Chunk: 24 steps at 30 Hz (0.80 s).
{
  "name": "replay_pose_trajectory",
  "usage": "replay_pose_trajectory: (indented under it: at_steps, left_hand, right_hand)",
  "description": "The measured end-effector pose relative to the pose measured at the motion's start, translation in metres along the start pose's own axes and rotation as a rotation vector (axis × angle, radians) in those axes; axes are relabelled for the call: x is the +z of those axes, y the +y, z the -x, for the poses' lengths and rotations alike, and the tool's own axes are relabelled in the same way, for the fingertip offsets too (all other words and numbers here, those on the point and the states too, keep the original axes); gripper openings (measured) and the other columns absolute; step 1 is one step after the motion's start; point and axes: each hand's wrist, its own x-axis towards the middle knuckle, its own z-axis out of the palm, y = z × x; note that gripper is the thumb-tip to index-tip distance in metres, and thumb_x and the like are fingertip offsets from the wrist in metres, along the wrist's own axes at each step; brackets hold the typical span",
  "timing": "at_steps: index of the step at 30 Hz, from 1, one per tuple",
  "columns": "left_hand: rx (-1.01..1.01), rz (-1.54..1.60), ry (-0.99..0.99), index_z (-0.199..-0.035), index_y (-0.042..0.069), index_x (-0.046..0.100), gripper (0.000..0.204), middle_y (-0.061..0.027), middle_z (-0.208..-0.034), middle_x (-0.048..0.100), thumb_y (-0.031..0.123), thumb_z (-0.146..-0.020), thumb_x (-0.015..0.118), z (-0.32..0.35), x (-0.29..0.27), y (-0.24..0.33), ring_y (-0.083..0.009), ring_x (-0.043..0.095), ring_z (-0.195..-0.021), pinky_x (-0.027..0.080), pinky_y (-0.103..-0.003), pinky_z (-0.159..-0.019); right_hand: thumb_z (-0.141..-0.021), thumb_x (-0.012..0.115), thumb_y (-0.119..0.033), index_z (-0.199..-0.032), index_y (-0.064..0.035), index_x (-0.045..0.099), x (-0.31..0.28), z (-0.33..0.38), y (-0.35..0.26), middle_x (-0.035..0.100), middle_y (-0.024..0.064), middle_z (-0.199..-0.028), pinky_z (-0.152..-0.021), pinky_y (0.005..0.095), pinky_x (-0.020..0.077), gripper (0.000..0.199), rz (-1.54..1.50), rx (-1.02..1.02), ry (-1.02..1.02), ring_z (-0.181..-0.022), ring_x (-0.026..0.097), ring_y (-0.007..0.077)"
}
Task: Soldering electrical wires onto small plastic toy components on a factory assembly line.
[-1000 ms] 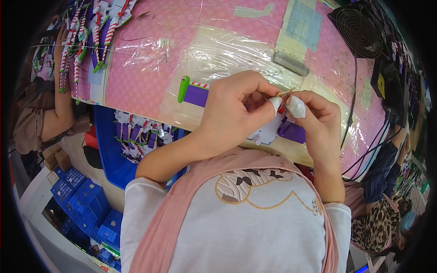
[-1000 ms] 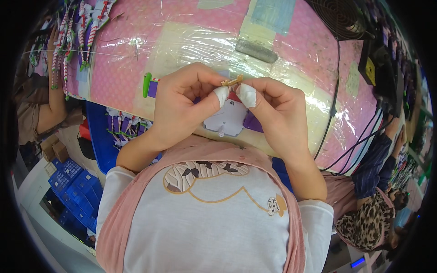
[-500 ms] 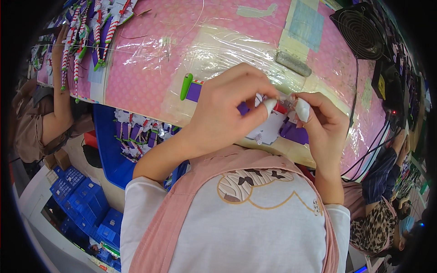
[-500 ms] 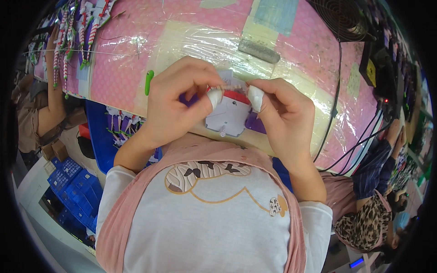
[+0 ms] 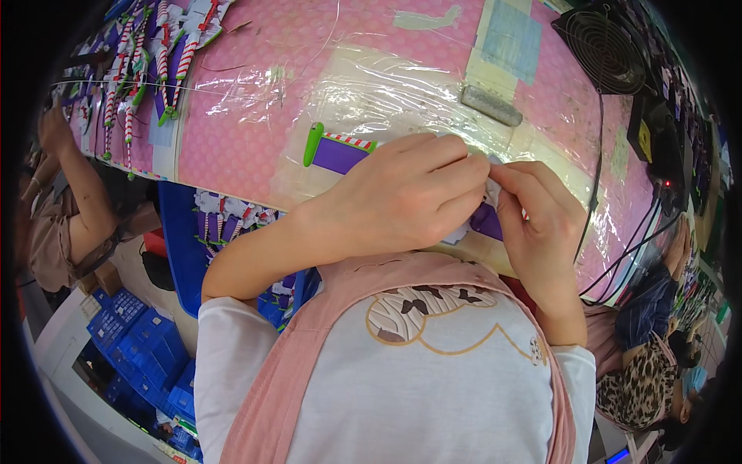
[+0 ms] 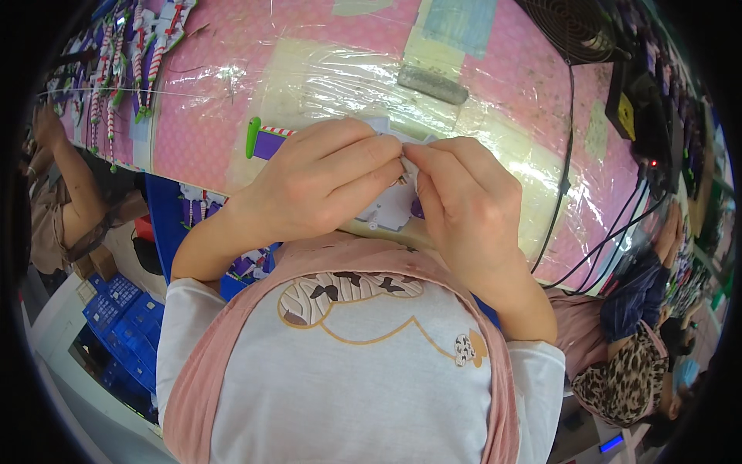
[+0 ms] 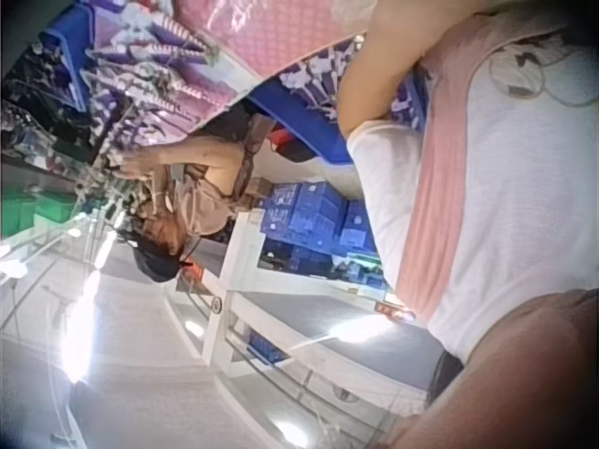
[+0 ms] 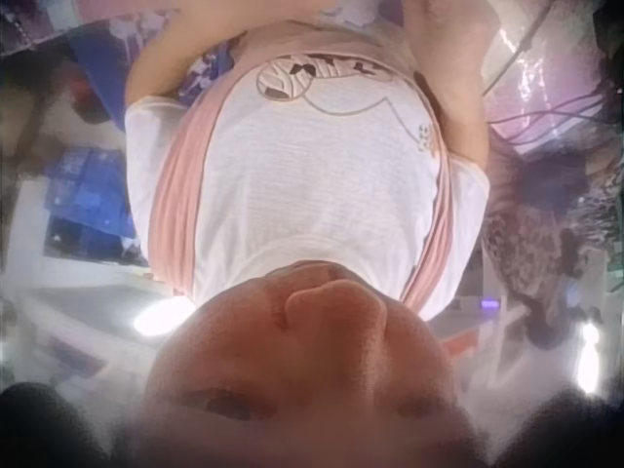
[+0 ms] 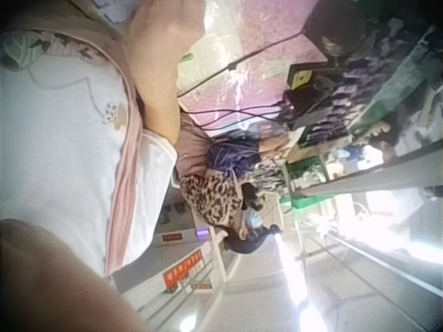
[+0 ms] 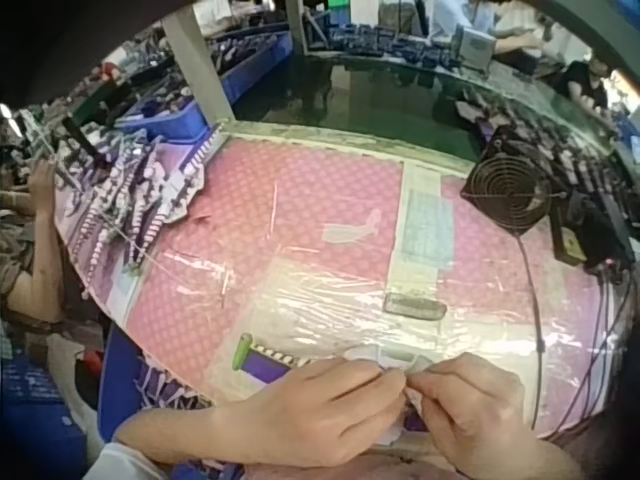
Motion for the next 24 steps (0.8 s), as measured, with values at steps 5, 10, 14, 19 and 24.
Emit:
replay_pose_trajectory:
  at_steps: [5, 10, 14, 19, 24]
  left_hand:
    - [-0.091, 0.187, 0.017, -0.082, -0.003, 0.061, 0.020, -0.0115, -0.090, 0.059, 0.003, -0.064, 0.061, 0.002, 0.003, 0.001, -0.0238, 0.057, -0.073, 0.047, -0.030, -0.059]
    - [-0.108, 0.203, 0.012, -0.084, -0.003, 0.062, 0.019, -0.0110, -0.088, 0.059, 0.001, -0.065, 0.061, 0.004, 0.004, 0.003, -0.0242, 0.057, -0.072, 0.047, -0.031, -0.060]
    - [-0.142, 0.173, 0.004, -0.083, -0.001, 0.063, 0.018, -0.0109, -0.089, 0.059, 0.000, -0.065, 0.062, 0.005, -0.005, 0.000, -0.0240, 0.057, -0.073, 0.047, -0.031, -0.060]
    - [-0.133, 0.175, 0.024, -0.082, 0.001, 0.063, 0.018, -0.0101, -0.091, 0.059, 0.002, -0.064, 0.064, -0.001, -0.005, 0.001, -0.0240, 0.058, -0.077, 0.048, -0.030, -0.061]
    - [-0.042, 0.083, 0.002, -0.081, -0.001, 0.062, 0.020, -0.0099, -0.090, 0.059, 0.005, -0.062, 0.065, -0.005, 0.002, -0.001, -0.0243, 0.058, -0.079, 0.049, -0.031, -0.062]
  right_hand:
    - [-0.068, 0.062, 0.009, -0.088, 0.0002, 0.065, -0.005, 0.002, 0.001, 0.061, 0.0106, -0.079, -0.056, 0.0323, 0.0478, 0.023, -0.043, -0.021, -0.039, -0.068, 0.059, 0.0246]
    - [-0.067, 0.063, 0.010, -0.088, 0.0001, 0.065, -0.002, 0.006, 0.003, 0.060, 0.0107, -0.078, -0.056, 0.0323, 0.0471, 0.023, -0.046, -0.006, -0.039, -0.067, 0.059, 0.0247]
    - [-0.066, 0.063, 0.010, -0.087, 0.0007, 0.065, -0.007, 0.009, 0.010, 0.060, 0.0109, -0.078, -0.056, 0.0326, 0.0469, 0.023, 0.002, 0.075, 0.017, -0.067, 0.059, 0.0247]
    - [-0.065, 0.064, 0.010, -0.087, 0.0014, 0.064, -0.007, 0.008, 0.010, 0.059, 0.0112, -0.077, -0.055, 0.0324, 0.0465, 0.024, 0.039, 0.007, 0.040, -0.066, 0.058, 0.0245]
    - [-0.064, 0.065, 0.010, -0.087, 0.0012, 0.065, -0.004, 0.006, 0.005, 0.059, 0.0112, -0.077, -0.055, 0.0322, 0.0463, 0.025, 0.041, -0.050, 0.040, -0.066, 0.058, 0.0247]
